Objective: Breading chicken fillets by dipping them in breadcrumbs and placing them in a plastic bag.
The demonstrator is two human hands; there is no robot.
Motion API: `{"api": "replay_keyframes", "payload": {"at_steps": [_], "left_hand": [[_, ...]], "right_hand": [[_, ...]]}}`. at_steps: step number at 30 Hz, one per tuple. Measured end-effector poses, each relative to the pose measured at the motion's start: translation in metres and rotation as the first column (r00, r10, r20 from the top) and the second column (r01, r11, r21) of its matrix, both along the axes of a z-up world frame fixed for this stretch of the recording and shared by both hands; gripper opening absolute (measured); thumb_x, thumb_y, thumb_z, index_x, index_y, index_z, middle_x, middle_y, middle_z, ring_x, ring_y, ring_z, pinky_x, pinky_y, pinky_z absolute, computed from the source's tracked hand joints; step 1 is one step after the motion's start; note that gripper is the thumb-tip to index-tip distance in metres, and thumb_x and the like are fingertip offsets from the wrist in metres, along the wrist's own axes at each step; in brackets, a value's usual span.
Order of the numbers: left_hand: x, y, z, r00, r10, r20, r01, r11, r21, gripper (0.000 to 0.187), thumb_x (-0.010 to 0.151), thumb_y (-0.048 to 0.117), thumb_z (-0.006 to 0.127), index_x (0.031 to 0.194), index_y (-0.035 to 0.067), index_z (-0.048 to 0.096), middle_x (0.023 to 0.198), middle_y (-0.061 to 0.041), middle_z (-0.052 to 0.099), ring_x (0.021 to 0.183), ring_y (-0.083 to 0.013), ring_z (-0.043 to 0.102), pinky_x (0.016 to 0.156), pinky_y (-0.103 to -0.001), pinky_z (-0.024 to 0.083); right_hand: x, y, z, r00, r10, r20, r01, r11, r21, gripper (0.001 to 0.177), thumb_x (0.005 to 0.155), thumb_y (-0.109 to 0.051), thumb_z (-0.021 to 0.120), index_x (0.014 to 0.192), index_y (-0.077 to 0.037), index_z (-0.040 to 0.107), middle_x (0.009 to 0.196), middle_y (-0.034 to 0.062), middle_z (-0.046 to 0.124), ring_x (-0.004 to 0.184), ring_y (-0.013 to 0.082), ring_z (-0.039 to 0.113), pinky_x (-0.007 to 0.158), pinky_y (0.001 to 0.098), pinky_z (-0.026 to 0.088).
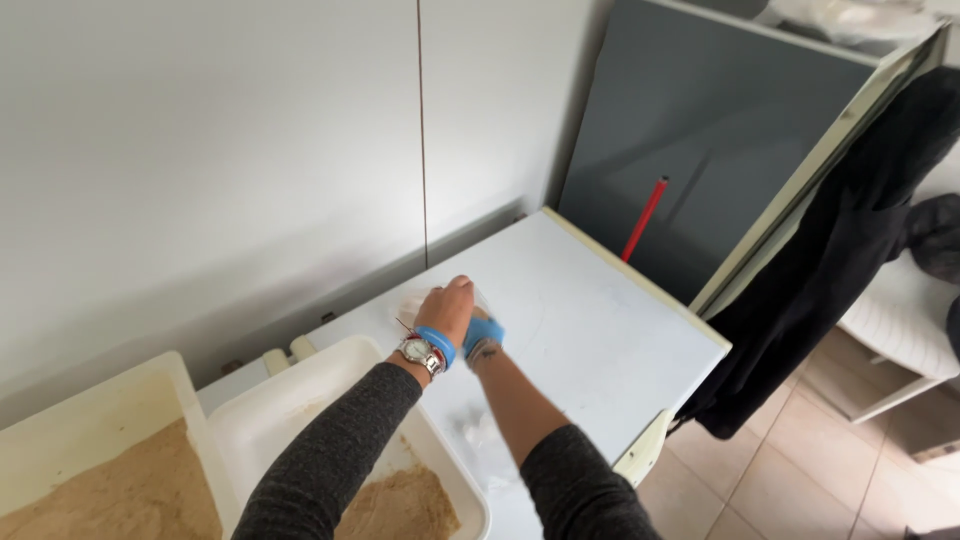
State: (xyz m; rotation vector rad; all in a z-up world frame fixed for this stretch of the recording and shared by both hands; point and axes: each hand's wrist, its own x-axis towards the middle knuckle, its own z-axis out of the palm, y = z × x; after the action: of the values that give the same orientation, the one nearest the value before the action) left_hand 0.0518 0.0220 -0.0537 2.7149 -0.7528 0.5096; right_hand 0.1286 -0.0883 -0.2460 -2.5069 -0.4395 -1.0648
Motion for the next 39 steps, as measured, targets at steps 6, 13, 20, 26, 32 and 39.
{"api": "replay_keyframes", "payload": {"at_steps": [6, 13, 20, 26, 32, 39], "left_hand": [[-0.026, 0.018, 0.007, 0.998, -0.030, -0.063, 0.027, 0.998, -0.055, 0.015, 0.096, 0.007, 0.057, 0.105, -0.001, 0.065, 0.120, -0.018, 0.065, 0.089, -0.0387, 0.070, 0.083, -0.046, 0.058], [-0.070, 0.046, 0.028, 0.978, -0.205, -0.031, 0.200, 0.973, -0.116, 0.020, 0.087, 0.002, 0.059, 0.106, -0.002, 0.065, 0.118, -0.017, 0.066, 0.087, -0.0386, 0.070, 0.079, -0.047, 0.058], [-0.082, 0.036, -0.035, 0.964, -0.257, -0.068, 0.253, 0.966, -0.057, 0.014, 0.092, 0.003, 0.060, 0.105, -0.001, 0.064, 0.116, -0.019, 0.065, 0.084, -0.0368, 0.072, 0.075, -0.046, 0.060], [-0.118, 0.048, 0.014, 0.952, -0.273, -0.137, 0.258, 0.959, -0.119, 0.027, 0.087, 0.002, 0.062, 0.114, -0.001, 0.067, 0.136, -0.023, 0.059, 0.085, -0.0357, 0.073, 0.076, -0.043, 0.062], [-0.179, 0.125, 0.058, 0.968, -0.230, -0.104, 0.210, 0.962, -0.172, 0.027, 0.092, 0.000, 0.060, 0.116, 0.003, 0.071, 0.142, -0.017, 0.058, 0.101, -0.0345, 0.069, 0.087, -0.045, 0.058], [-0.228, 0.187, 0.086, 0.989, -0.057, -0.139, 0.043, 0.994, -0.103, 0.035, 0.087, -0.001, 0.058, 0.119, 0.004, 0.071, 0.141, -0.016, 0.059, 0.105, -0.0374, 0.067, 0.087, -0.045, 0.058]], "right_hand": [[-0.058, -0.041, 0.045, 0.611, 0.382, -0.694, 0.163, 0.797, 0.582, 0.034, 0.094, -0.029, 0.062, 0.121, -0.011, 0.070, 0.119, 0.0088, 0.074, 0.109, 0.0236, 0.068, 0.090, 0.0347, 0.054], [-0.159, -0.058, 0.141, 0.700, -0.043, -0.713, 0.158, 0.983, 0.096, 0.033, 0.079, -0.025, 0.082, 0.103, -0.004, 0.077, 0.100, 0.0162, 0.075, 0.085, 0.0310, 0.072, 0.074, 0.0398, 0.058], [-0.305, 0.006, 0.167, 0.327, 0.294, -0.898, 0.074, 0.940, 0.334, 0.025, 0.088, -0.023, 0.071, 0.107, -0.009, 0.079, 0.096, 0.0123, 0.081, 0.081, 0.0246, 0.080, 0.075, 0.0326, 0.064], [-0.303, 0.067, 0.068, 0.423, 0.176, -0.889, -0.456, 0.889, -0.041, 0.082, 0.075, -0.040, 0.086, 0.140, -0.003, 0.053, 0.143, 0.0242, 0.053, 0.131, 0.0410, 0.050, 0.110, 0.0460, 0.040], [-0.291, 0.099, 0.088, 0.397, -0.002, -0.918, -0.481, 0.851, -0.210, 0.119, 0.046, -0.054, 0.098, 0.142, -0.003, 0.048, 0.147, 0.0237, 0.050, 0.137, 0.0416, 0.046, 0.115, 0.0447, 0.037], [-0.280, 0.107, 0.085, 0.324, -0.084, -0.942, -0.456, 0.859, -0.233, 0.114, 0.037, -0.052, 0.101, 0.129, -0.001, 0.057, 0.132, 0.0210, 0.063, 0.124, 0.0363, 0.061, 0.105, 0.0433, 0.051]]}}
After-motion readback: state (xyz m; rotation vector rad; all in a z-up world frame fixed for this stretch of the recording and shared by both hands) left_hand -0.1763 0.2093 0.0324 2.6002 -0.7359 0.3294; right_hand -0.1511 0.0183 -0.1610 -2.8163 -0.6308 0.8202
